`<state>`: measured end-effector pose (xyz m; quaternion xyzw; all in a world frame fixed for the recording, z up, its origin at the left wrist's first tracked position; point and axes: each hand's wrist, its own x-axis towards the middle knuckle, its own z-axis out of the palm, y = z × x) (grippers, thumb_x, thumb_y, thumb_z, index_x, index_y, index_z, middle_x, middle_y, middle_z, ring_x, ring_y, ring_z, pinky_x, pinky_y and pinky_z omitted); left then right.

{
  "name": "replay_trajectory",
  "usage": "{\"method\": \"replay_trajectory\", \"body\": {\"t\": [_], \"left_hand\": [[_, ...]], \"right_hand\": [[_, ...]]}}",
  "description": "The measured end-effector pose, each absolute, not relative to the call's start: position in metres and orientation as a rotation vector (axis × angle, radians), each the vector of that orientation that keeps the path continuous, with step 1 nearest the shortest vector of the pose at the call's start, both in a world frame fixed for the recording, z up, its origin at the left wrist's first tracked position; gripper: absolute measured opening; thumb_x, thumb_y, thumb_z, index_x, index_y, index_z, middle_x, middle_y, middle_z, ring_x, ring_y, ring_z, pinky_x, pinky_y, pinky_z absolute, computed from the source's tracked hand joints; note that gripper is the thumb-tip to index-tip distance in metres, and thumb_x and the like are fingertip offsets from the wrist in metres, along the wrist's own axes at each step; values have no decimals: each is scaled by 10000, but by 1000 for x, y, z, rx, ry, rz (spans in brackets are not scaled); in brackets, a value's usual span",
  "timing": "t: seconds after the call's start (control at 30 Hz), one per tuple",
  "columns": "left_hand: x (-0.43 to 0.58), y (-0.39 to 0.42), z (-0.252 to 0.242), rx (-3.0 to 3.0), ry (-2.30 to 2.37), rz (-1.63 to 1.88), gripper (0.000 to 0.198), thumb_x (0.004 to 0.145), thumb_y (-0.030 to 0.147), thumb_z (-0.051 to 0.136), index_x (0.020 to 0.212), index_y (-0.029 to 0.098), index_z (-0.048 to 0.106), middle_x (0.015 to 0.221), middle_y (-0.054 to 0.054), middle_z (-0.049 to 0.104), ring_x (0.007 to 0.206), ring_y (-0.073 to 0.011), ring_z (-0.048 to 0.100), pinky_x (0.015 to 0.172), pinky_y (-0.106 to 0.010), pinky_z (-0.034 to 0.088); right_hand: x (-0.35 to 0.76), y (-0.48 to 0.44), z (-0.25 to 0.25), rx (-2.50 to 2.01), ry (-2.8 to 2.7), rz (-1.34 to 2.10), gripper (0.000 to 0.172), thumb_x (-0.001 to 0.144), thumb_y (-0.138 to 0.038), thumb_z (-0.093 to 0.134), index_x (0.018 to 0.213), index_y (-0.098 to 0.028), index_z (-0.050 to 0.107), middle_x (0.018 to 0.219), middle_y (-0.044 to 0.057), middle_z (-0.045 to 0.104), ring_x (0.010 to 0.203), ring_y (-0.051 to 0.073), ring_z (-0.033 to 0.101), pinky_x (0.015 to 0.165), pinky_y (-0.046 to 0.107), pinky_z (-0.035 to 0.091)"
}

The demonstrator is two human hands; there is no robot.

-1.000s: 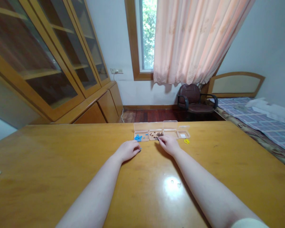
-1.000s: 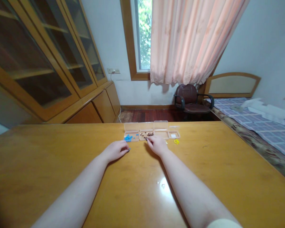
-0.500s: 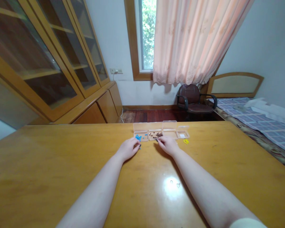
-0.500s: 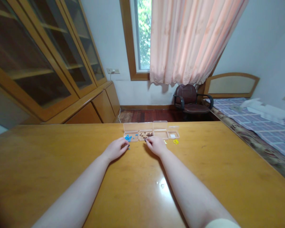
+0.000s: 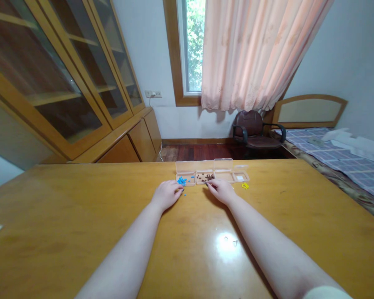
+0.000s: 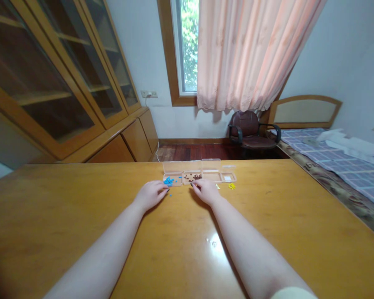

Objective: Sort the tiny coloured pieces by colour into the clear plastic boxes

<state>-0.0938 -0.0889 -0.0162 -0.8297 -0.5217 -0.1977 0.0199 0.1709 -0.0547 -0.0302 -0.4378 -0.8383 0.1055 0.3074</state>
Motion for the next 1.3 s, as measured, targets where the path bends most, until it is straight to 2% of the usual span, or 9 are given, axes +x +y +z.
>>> {"method": "replay_trajectory", "body": {"t": [0.17,0.4,0.57,0.9,1.2,1.3], "left_hand": [[-83,-94,-10,-2670,-1502,-338,196,829,305,510,821,260,700,807,-21,675,802,-173,594,708,-289,434],[-77,-96,-9,-2645,-1528,-261,233,823,240,480,730,222,693,760,-50,659,775,-181,589,710,-300,434],[-74,-97,-10,-2587,-1622,-320,220,831,253,474,763,211,679,805,-62,660,785,-188,596,733,-308,446],[-75,-79,-16,-2278,-1907,-657,250,859,282,451,906,194,681,915,-78,681,890,-228,595,810,-367,441],[-79,-77,-26,-2378,-1921,-731,265,840,230,461,1017,216,659,1015,-51,672,947,-203,588,854,-337,446],[-79,-81,-23,-2328,-1913,-765,276,838,230,457,1042,217,643,1030,-62,657,963,-211,573,862,-348,438]], "right_hand": [[171,-56,-29,-1157,-2219,288,254,880,-299,464,901,-214,702,861,51,706,788,153,628,723,240,451],[170,-56,-28,-1155,-2231,279,258,880,-301,458,910,-213,699,865,51,707,774,156,626,715,247,450],[170,-56,-28,-1169,-2228,288,258,882,-305,459,918,-218,700,871,50,708,779,156,628,717,247,452],[165,-56,-30,-1175,-2237,285,276,887,-310,446,918,-211,702,882,50,707,800,154,625,731,244,451],[169,-57,-28,-1185,-2278,266,270,894,-299,439,928,-215,694,893,53,697,817,155,620,745,253,453],[162,-63,-24,-1112,-2371,178,266,888,-307,456,1010,-212,672,948,77,682,904,182,597,825,301,436]]}}
